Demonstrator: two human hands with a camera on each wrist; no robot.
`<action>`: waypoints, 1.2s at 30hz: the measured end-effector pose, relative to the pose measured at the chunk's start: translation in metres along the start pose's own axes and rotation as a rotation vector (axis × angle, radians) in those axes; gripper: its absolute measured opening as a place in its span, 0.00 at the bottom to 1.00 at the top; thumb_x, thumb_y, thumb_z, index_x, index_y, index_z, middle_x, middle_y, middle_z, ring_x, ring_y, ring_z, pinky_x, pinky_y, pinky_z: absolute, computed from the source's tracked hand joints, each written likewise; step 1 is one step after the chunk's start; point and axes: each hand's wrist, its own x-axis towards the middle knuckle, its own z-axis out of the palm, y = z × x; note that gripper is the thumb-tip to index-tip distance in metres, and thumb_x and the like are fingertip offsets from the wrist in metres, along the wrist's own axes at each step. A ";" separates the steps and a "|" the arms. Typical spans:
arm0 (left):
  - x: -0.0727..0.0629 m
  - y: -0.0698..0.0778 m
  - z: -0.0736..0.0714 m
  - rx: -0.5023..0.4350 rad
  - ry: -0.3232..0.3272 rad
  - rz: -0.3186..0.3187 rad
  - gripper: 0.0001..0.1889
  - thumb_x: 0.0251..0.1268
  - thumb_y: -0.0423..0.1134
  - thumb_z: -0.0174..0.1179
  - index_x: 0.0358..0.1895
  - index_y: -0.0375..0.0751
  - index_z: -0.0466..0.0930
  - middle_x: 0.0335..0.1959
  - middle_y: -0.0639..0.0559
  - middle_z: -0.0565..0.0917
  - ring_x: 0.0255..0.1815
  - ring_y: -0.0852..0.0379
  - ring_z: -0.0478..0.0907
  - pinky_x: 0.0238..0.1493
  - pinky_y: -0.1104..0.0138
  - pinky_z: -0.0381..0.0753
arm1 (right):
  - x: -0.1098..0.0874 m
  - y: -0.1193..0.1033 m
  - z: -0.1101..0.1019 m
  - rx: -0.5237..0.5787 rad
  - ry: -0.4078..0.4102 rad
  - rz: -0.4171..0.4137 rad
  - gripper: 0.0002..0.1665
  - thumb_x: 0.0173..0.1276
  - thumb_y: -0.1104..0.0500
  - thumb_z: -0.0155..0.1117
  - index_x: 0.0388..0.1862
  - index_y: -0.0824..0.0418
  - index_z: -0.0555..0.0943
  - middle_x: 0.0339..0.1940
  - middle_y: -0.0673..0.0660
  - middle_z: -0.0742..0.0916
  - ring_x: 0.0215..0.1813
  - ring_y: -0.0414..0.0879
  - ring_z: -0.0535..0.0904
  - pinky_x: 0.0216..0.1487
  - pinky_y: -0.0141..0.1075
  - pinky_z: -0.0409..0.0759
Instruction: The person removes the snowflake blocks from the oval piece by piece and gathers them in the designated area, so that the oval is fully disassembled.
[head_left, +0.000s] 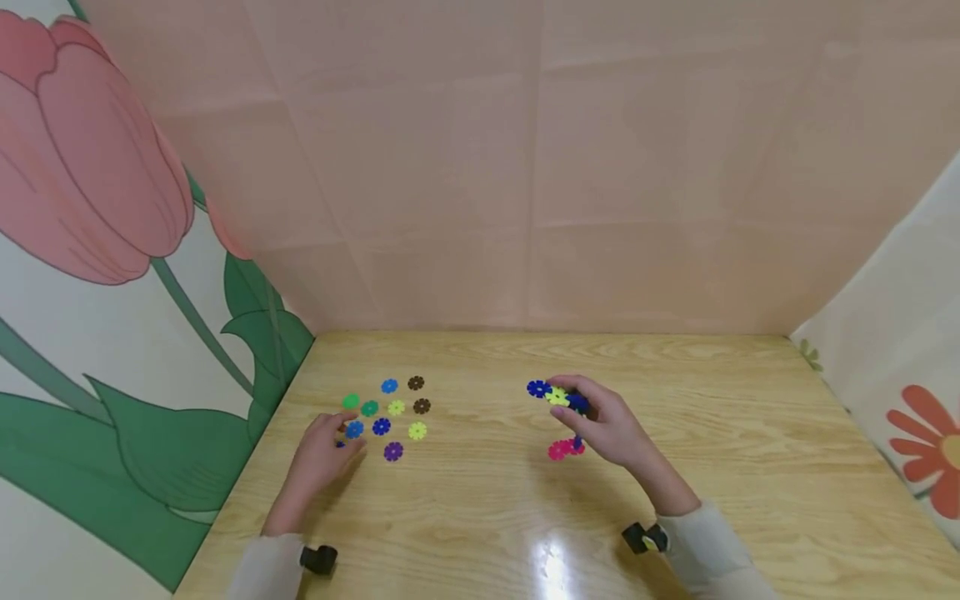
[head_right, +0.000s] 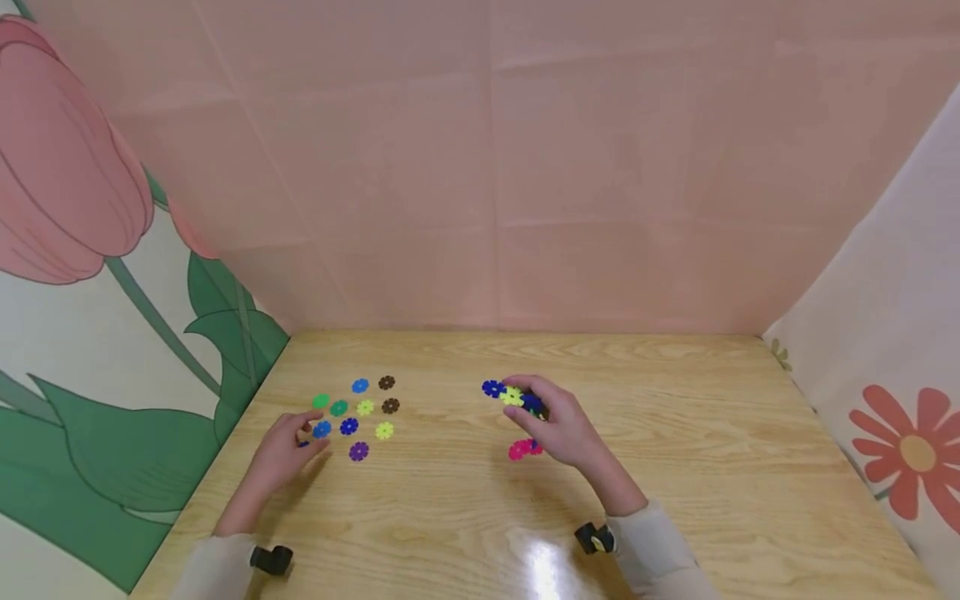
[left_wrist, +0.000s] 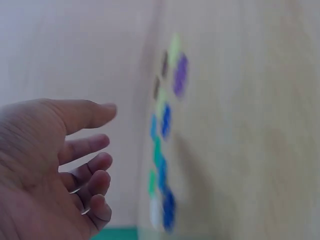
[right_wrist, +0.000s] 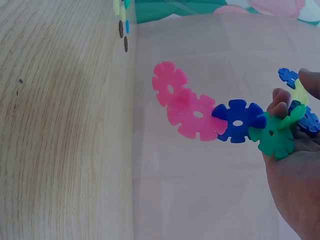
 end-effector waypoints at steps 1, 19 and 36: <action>0.001 0.008 0.000 -0.011 0.009 0.031 0.26 0.68 0.41 0.67 0.66 0.36 0.76 0.50 0.38 0.78 0.46 0.44 0.77 0.43 0.53 0.80 | 0.000 -0.001 0.000 0.002 -0.002 0.000 0.19 0.73 0.64 0.65 0.61 0.60 0.78 0.42 0.56 0.84 0.23 0.37 0.70 0.21 0.32 0.73; -0.001 0.128 0.029 -0.219 0.000 0.382 0.18 0.71 0.48 0.65 0.60 0.50 0.82 0.51 0.54 0.80 0.47 0.54 0.77 0.44 0.57 0.79 | -0.001 -0.003 0.002 0.023 -0.096 -0.053 0.19 0.76 0.67 0.59 0.63 0.62 0.75 0.38 0.54 0.82 0.24 0.37 0.68 0.25 0.32 0.73; -0.006 0.181 0.045 -0.354 -0.078 0.521 0.17 0.71 0.50 0.63 0.60 0.53 0.81 0.59 0.57 0.80 0.55 0.56 0.78 0.56 0.51 0.79 | -0.001 -0.005 0.007 0.058 -0.117 -0.098 0.20 0.73 0.70 0.60 0.62 0.62 0.73 0.34 0.52 0.80 0.25 0.36 0.70 0.23 0.31 0.74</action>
